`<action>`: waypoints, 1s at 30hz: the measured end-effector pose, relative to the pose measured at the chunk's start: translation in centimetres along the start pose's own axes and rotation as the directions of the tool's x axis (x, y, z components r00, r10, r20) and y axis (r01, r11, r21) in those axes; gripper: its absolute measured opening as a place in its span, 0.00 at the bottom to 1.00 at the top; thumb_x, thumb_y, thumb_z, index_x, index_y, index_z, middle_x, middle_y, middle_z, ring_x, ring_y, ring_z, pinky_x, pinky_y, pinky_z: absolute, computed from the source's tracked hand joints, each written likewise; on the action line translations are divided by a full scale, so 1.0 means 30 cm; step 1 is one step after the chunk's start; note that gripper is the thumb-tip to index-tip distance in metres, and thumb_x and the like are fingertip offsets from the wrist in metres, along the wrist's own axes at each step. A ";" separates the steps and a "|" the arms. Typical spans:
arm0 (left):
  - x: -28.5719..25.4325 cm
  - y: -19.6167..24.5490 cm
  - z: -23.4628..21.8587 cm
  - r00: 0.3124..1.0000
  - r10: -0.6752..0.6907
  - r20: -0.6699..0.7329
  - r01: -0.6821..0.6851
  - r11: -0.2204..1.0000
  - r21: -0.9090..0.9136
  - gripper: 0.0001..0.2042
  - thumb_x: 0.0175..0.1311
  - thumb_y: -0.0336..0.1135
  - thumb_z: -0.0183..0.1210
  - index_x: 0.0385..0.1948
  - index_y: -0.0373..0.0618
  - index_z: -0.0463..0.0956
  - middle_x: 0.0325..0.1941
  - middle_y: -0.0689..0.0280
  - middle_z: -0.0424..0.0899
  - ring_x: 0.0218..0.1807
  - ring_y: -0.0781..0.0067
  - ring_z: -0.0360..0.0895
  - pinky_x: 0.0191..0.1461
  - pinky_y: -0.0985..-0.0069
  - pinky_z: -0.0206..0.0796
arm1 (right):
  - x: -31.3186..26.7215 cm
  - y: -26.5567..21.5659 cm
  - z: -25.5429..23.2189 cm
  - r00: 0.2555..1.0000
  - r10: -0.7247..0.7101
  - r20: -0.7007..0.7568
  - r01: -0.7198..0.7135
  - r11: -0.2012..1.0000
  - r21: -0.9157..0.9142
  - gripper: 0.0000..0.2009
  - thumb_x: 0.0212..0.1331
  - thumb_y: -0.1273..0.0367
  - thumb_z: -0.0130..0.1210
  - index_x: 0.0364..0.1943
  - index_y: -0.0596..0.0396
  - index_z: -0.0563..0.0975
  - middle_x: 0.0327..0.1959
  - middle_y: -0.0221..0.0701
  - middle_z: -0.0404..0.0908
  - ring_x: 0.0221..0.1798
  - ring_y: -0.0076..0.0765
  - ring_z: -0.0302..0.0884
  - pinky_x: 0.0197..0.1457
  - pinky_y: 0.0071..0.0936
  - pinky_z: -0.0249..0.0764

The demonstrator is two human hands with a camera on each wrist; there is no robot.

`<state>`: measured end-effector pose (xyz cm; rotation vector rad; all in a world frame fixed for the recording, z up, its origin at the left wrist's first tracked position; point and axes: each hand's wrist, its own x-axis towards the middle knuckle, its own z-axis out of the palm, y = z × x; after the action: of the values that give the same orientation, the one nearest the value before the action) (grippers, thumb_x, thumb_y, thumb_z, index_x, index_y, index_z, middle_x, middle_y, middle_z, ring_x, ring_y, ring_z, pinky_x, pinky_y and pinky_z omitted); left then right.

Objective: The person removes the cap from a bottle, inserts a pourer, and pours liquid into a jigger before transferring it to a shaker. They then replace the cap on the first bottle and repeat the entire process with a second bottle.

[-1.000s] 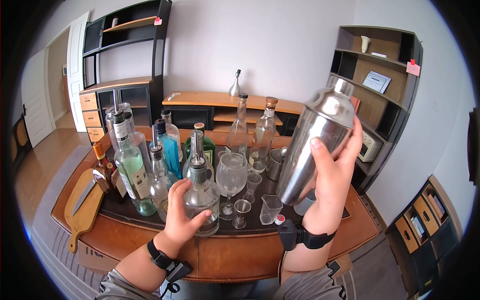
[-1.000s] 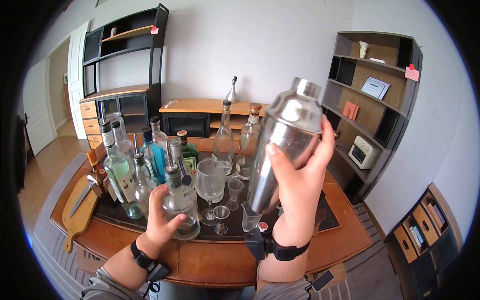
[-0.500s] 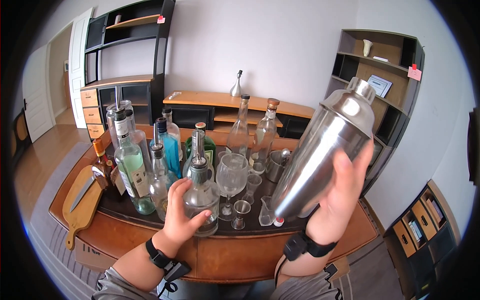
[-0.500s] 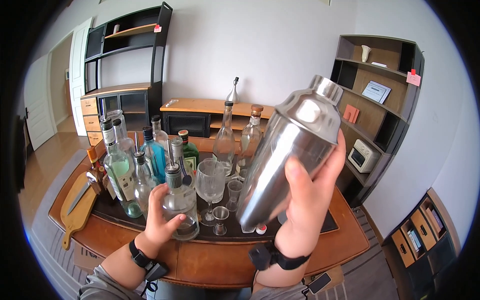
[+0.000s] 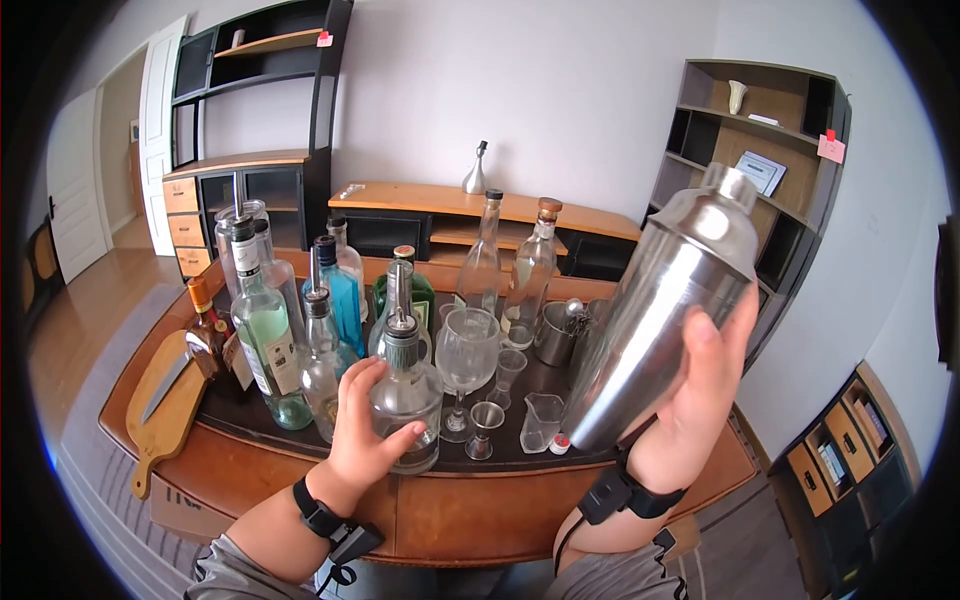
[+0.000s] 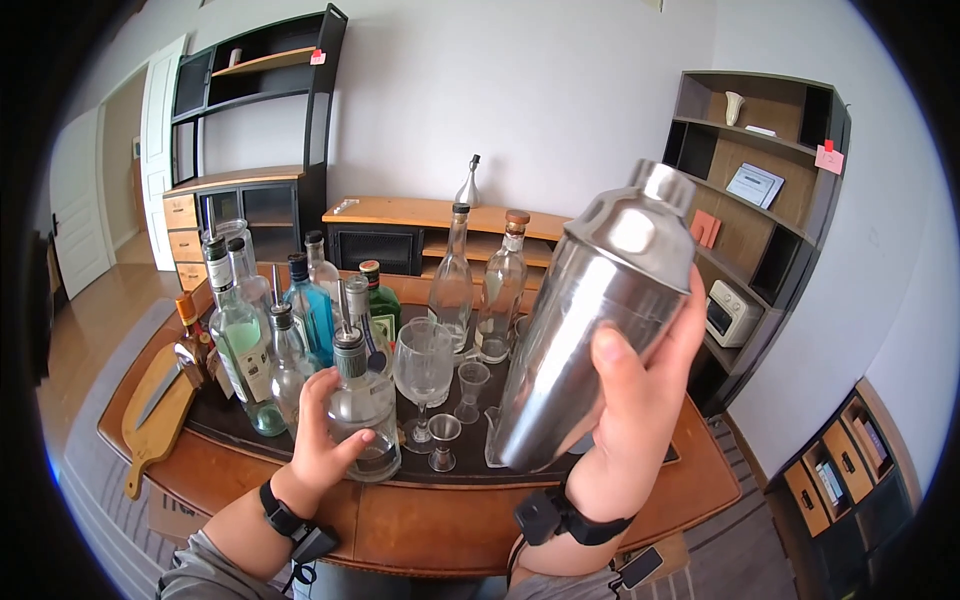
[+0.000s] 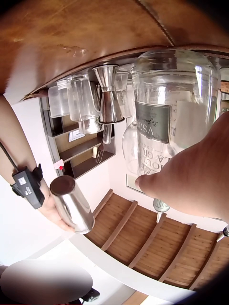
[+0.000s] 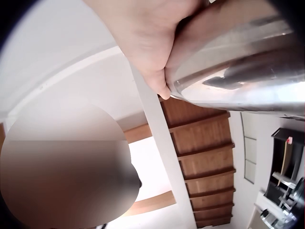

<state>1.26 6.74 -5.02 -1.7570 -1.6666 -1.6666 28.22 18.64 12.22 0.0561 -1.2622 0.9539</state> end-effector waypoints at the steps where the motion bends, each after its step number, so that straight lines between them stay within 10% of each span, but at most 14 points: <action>1: -0.004 0.000 0.001 1.000 0.002 -0.003 -0.002 1.000 -0.005 0.43 0.45 0.36 0.76 0.64 0.41 0.61 0.67 0.48 0.63 0.67 0.47 0.64 0.71 0.58 0.58 | -0.005 -0.006 0.017 1.000 -0.009 -0.029 0.009 1.000 0.008 0.42 0.52 0.70 0.68 0.71 0.56 0.57 0.64 0.37 0.69 0.63 0.34 0.69 0.67 0.33 0.66; 5: 0.000 0.004 -0.002 1.000 0.011 0.002 -0.011 1.000 -0.007 0.42 0.45 0.35 0.76 0.64 0.41 0.61 0.67 0.48 0.63 0.67 0.47 0.64 0.71 0.58 0.58 | 0.013 0.023 0.052 0.986 -0.062 -0.153 -0.007 0.911 -0.413 0.47 0.48 0.62 0.71 0.71 0.60 0.56 0.63 0.36 0.69 0.63 0.35 0.70 0.68 0.35 0.66; 9: 0.003 0.006 -0.001 1.000 0.011 -0.002 -0.011 1.000 -0.001 0.42 0.45 0.35 0.76 0.64 0.41 0.61 0.67 0.48 0.63 0.67 0.47 0.64 0.70 0.58 0.59 | -0.014 -0.019 0.020 0.999 0.012 0.045 -0.014 0.999 0.040 0.42 0.52 0.73 0.67 0.71 0.58 0.56 0.63 0.37 0.69 0.62 0.33 0.69 0.68 0.32 0.65; 13: 0.000 0.005 -0.004 1.000 -0.011 0.012 0.011 1.000 0.000 0.42 0.45 0.35 0.76 0.64 0.41 0.61 0.67 0.48 0.63 0.67 0.46 0.64 0.70 0.58 0.59 | 0.012 0.019 0.059 0.987 -0.040 -0.156 -0.018 0.935 -0.353 0.48 0.47 0.65 0.72 0.72 0.59 0.55 0.64 0.38 0.68 0.63 0.35 0.70 0.67 0.34 0.67; 17: 0.001 0.008 -0.002 1.000 -0.008 0.000 0.008 1.000 -0.001 0.42 0.45 0.35 0.76 0.64 0.41 0.61 0.67 0.48 0.63 0.67 0.46 0.64 0.70 0.58 0.59 | -0.011 -0.024 0.008 1.000 0.002 0.020 -0.002 1.000 -0.011 0.42 0.53 0.74 0.66 0.72 0.57 0.55 0.64 0.37 0.68 0.63 0.34 0.69 0.68 0.33 0.65; 21: -0.006 0.015 -0.004 1.000 -0.017 0.006 0.017 1.000 0.004 0.42 0.45 0.35 0.76 0.64 0.41 0.61 0.67 0.48 0.63 0.67 0.46 0.64 0.70 0.58 0.59 | 0.018 0.019 0.033 0.985 -0.035 -0.169 -0.031 0.928 -0.371 0.49 0.47 0.66 0.72 0.72 0.60 0.54 0.64 0.37 0.68 0.64 0.35 0.69 0.68 0.34 0.66; 25: -0.001 0.006 -0.002 1.000 0.007 -0.007 -0.007 1.000 0.001 0.42 0.44 0.35 0.76 0.64 0.42 0.61 0.67 0.48 0.63 0.67 0.46 0.64 0.70 0.58 0.59 | -0.022 -0.042 0.024 0.998 0.051 0.046 -0.054 0.997 0.058 0.43 0.52 0.72 0.68 0.72 0.56 0.54 0.64 0.37 0.68 0.64 0.34 0.68 0.69 0.34 0.65; 30: -0.005 0.016 -0.004 1.000 -0.013 0.002 0.013 1.000 0.005 0.42 0.45 0.35 0.76 0.64 0.42 0.61 0.67 0.48 0.63 0.67 0.46 0.64 0.70 0.58 0.59 | 0.000 -0.004 0.048 0.995 0.043 -0.091 -0.071 0.941 -0.330 0.44 0.50 0.72 0.68 0.72 0.56 0.55 0.65 0.37 0.68 0.65 0.34 0.68 0.69 0.33 0.64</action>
<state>1.60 6.40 -4.84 -1.7508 -1.6848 -1.6654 27.19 17.82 12.78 -0.2841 -1.3388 0.7726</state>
